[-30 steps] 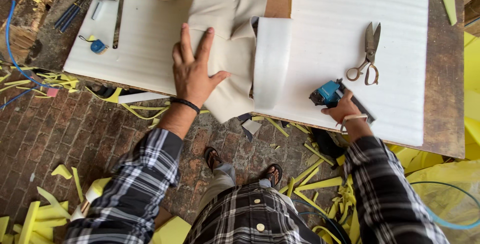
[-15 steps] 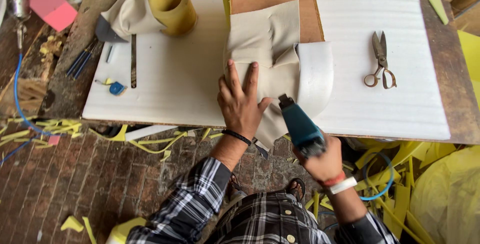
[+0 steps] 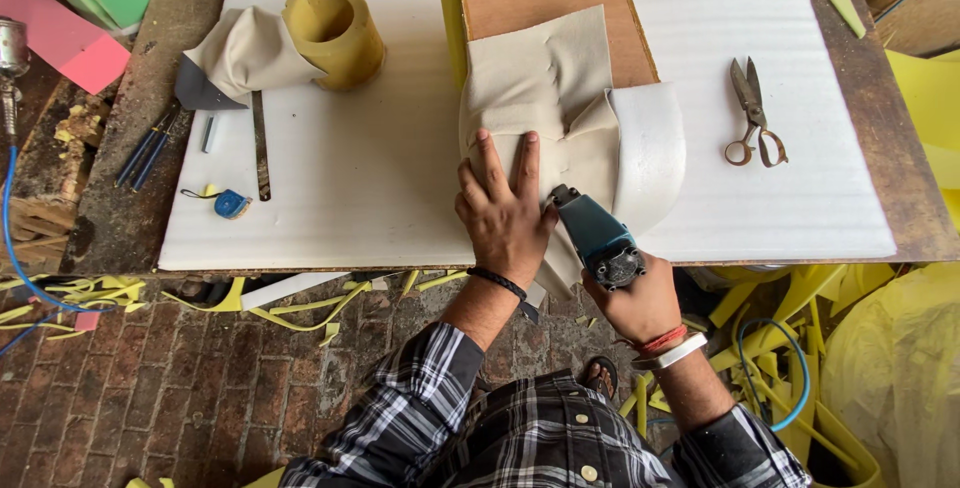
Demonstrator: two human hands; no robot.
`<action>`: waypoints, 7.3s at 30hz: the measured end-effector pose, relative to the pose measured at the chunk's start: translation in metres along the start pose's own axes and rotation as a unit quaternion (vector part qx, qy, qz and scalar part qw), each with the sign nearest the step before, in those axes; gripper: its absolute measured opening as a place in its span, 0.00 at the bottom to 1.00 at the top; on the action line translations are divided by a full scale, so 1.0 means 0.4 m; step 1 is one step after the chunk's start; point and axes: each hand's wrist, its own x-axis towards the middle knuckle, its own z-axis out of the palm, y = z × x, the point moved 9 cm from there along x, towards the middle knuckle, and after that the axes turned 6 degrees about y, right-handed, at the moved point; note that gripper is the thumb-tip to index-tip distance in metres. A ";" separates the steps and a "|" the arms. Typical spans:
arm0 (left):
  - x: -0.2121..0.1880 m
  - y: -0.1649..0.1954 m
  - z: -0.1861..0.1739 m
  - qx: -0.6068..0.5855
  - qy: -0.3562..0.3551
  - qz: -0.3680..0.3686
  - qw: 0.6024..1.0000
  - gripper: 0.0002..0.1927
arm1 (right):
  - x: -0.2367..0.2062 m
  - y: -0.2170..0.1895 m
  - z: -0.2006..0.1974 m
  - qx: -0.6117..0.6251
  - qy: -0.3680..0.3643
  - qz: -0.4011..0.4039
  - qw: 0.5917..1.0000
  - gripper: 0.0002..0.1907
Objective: The person positions a tufted beige fabric panel over the edge of a wooden furniture frame on the worktable, pulls and smooths the fabric to align it, and uses a pneumatic nail gun to staple the fabric to the frame, working around the panel and trimming with scissors.
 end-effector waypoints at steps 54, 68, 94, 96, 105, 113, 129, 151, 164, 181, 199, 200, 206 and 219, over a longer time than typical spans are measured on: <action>0.096 -0.125 0.010 -0.503 -0.215 0.209 0.811 0.37 | -0.035 0.123 0.067 0.550 0.164 0.090 0.814 0.12; 0.105 -0.112 -0.011 -0.473 -0.162 0.230 0.835 0.28 | 0.055 -0.030 0.095 0.569 0.150 0.123 0.799 0.35; 0.035 -0.126 0.002 -0.498 0.102 0.072 0.858 0.08 | -0.013 -0.370 -0.092 -0.233 0.186 -0.355 0.886 0.32; 0.034 -0.124 -0.005 -0.494 0.108 0.073 0.860 0.10 | -0.025 -0.395 -0.092 -0.239 0.200 -0.387 0.868 0.32; 0.039 -0.129 -0.016 -0.474 0.111 0.100 0.868 0.07 | 0.145 -0.194 -0.038 -0.189 0.056 -0.173 0.965 0.07; 0.078 -0.156 -0.013 -0.431 0.077 0.087 0.895 0.11 | 0.190 -0.164 0.003 -0.290 0.027 -0.145 0.946 0.07; 0.105 -0.100 -0.039 -0.360 0.085 0.104 0.923 0.28 | 0.177 -0.189 0.002 -0.330 0.027 -0.144 0.932 0.12; 0.116 -0.023 -0.054 -0.238 0.064 0.032 0.969 0.35 | 0.539 -0.358 0.003 -0.234 0.026 -0.271 0.933 0.36; 0.097 -0.032 -0.047 -0.238 0.059 0.035 0.969 0.35 | 0.178 -0.315 -0.212 -0.161 -0.032 -0.165 0.972 0.27; 0.077 -0.010 -0.047 -0.236 0.051 0.044 0.969 0.36 | -0.006 -0.054 -0.070 -0.030 0.048 0.024 0.998 0.19; 0.078 -0.025 -0.030 -0.255 0.057 0.058 0.964 0.37 | 0.211 -0.223 -0.185 -0.252 0.034 -0.114 0.960 0.31; 0.082 -0.029 -0.029 -0.266 0.057 0.058 0.960 0.37 | 0.274 -0.268 -0.174 -0.264 0.029 -0.163 0.950 0.34; 0.001 -0.135 -0.038 -0.406 0.045 0.060 0.911 0.20 | 0.512 -0.381 0.022 -0.262 0.000 -0.359 0.896 0.37; -0.130 -0.116 0.020 -0.201 -0.001 0.314 0.928 0.23 | -0.059 0.129 0.080 0.200 0.120 -0.016 0.972 0.32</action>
